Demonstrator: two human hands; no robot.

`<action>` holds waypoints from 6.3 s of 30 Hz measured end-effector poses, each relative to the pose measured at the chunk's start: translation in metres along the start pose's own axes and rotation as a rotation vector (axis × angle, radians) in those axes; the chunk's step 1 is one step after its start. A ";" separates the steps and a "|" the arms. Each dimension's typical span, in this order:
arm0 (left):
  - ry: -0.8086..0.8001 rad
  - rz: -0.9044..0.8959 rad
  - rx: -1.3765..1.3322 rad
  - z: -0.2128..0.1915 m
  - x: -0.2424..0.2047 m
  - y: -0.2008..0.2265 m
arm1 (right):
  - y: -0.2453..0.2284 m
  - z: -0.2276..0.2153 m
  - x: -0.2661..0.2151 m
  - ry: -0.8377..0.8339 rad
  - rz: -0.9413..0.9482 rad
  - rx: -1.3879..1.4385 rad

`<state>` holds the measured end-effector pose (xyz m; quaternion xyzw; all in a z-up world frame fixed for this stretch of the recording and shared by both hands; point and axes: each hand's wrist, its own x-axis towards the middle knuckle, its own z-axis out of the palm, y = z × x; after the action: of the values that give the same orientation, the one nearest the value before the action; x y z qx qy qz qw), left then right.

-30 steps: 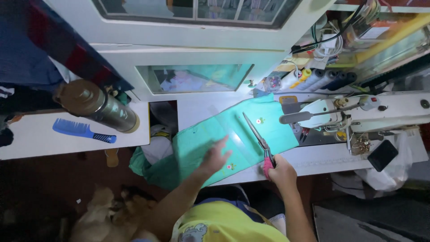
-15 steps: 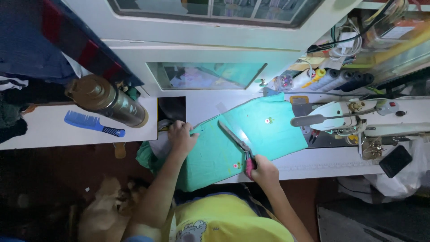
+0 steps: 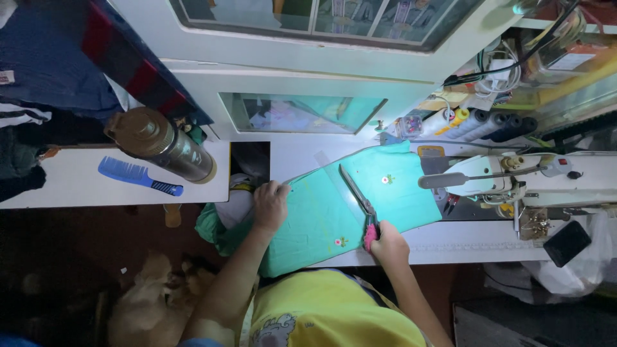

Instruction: Cutting a piece of green fabric with scissors and then sorting through various small fabric scraps on a work table next to a sewing machine.

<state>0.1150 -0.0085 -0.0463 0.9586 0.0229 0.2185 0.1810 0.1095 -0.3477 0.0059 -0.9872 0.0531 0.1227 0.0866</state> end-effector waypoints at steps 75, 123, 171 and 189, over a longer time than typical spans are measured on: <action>-0.060 -1.619 -1.219 -0.068 -0.162 -0.008 | 0.051 -0.017 0.019 0.343 -0.140 0.027; -0.353 0.142 0.183 -0.011 -0.102 0.048 | 0.036 0.005 -0.252 -0.440 0.293 0.972; -0.005 0.387 -0.331 -0.044 -0.134 0.087 | 0.035 0.117 -0.257 -0.570 0.390 1.241; 0.071 0.461 -0.330 -0.048 -0.130 0.091 | -0.010 0.054 -0.247 -0.645 0.518 1.178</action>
<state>-0.0262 -0.0937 -0.0271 0.8879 -0.2254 0.2881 0.2791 -0.1403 -0.3072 0.0178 -0.6468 0.3145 0.3759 0.5843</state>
